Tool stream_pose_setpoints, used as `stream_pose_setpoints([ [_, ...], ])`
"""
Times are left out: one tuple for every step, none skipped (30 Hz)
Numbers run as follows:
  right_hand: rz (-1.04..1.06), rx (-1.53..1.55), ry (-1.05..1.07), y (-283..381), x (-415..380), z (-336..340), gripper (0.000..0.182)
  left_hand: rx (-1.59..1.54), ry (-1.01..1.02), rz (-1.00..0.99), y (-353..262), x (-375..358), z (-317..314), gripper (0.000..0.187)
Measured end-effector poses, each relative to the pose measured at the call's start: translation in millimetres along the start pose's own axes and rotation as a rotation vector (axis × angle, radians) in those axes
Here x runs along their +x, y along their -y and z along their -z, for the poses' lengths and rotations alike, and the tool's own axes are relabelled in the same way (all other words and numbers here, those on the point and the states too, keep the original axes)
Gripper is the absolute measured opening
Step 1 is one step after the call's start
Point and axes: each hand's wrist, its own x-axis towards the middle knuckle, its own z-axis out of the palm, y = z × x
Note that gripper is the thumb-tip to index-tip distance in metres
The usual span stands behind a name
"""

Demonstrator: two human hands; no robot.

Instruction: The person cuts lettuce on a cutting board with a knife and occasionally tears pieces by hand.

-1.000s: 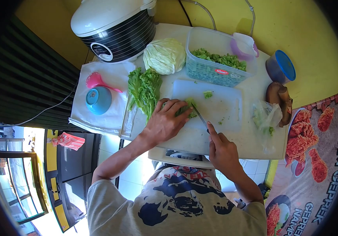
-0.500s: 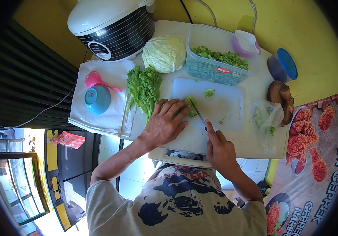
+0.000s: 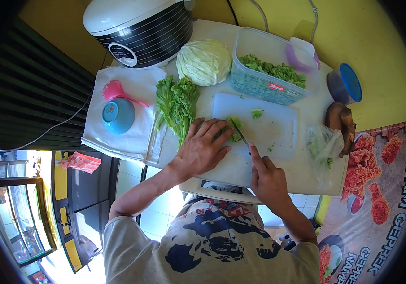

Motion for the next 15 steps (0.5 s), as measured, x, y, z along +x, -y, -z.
stream_pose_setpoints([
  [0.007,-0.002,-0.004,-0.2,3.8,-1.4,0.075,-0.002,-0.001,0.002,0.3,0.1,0.9,0.049],
  [0.01,-0.005,-0.004,-0.1,8.4,-2.8,0.075,0.001,-0.002,0.003,0.4,-0.5,1.3,0.049],
  [0.011,-0.009,-0.004,0.0,13.5,-4.1,0.075,0.003,-0.002,0.002,0.5,-0.7,1.0,0.049],
  [0.009,-0.013,-0.004,0.2,17.0,-4.7,0.074,0.003,0.0,-0.001,0.2,-0.5,0.5,0.049],
  [0.011,-0.019,0.0,0.8,19.5,-4.5,0.074,0.006,-0.007,-0.003,-0.4,-0.2,0.3,0.049],
  [0.013,-0.023,0.004,1.8,21.5,-4.0,0.074,0.009,-0.013,-0.006,-0.7,-0.3,0.6,0.048],
  [0.013,-0.029,0.007,2.4,21.4,-3.0,0.074,0.011,-0.019,-0.01,-0.8,0.0,0.8,0.048],
  [0.005,-0.032,0.021,2.1,17.6,-0.6,0.074,0.013,-0.021,-0.015,-1.1,0.4,0.1,0.048],
  [0.001,-0.037,0.036,1.4,11.7,2.5,0.074,0.017,-0.027,-0.017,-1.2,0.4,-0.7,0.048],
  [0.002,-0.041,0.051,0.8,6.8,4.7,0.074,0.024,-0.033,-0.015,-1.1,0.2,-1.0,0.048],
  [-0.003,-0.04,0.06,0.6,1.4,6.2,0.073,0.022,-0.036,-0.011,-1.3,0.0,-1.2,0.047],
  [-0.008,-0.04,0.069,0.4,-4.2,7.6,0.073,0.02,-0.039,-0.008,-1.6,0.0,-1.3,0.047],
  [-0.014,-0.04,0.077,-0.2,-6.6,8.8,0.073,0.017,-0.042,-0.006,-2.2,0.3,-1.8,0.047],
  [-0.02,-0.032,0.066,-0.5,-5.7,8.4,0.073,0.014,-0.047,-0.006,-2.6,0.8,-2.2,0.045],
  [-0.026,-0.02,0.051,0.4,-3.6,5.9,0.072,0.014,-0.049,-0.009,-2.3,1.2,-1.8,0.044],
])
